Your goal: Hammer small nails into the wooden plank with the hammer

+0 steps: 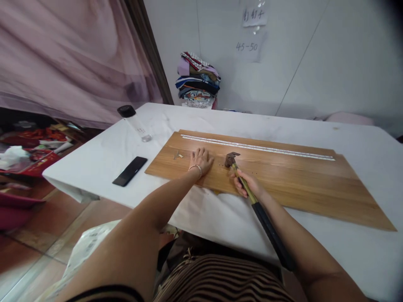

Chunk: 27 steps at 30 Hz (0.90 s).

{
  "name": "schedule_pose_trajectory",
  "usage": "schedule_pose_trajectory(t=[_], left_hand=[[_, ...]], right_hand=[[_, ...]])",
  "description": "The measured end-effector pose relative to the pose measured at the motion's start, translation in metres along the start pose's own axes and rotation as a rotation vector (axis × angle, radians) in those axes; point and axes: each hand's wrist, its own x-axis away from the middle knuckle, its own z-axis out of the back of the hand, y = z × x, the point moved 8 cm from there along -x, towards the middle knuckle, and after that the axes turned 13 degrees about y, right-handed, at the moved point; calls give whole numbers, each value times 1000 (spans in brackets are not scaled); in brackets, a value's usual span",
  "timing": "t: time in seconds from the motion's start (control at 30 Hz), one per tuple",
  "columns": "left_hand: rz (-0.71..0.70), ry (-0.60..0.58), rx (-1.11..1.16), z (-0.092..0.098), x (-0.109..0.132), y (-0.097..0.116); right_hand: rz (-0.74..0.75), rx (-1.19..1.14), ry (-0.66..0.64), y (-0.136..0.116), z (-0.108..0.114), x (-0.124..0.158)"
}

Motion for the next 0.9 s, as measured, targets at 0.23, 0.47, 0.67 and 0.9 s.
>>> schedule_pose_trajectory(t=[0.23,0.47,0.67,0.9], left_hand=[[-6,37,10,-1,0,0],[-4,41,18,1,-1,0],[-6,42,34,1,-1,0],[72,76,98,3,-3,-9]], right_hand=[[36,-18,-37,2,1,-5],[66,-30,-73,4,3,-9],[44,-34,-87,5,3,-11],[85,-40,-105,3,3,-10]])
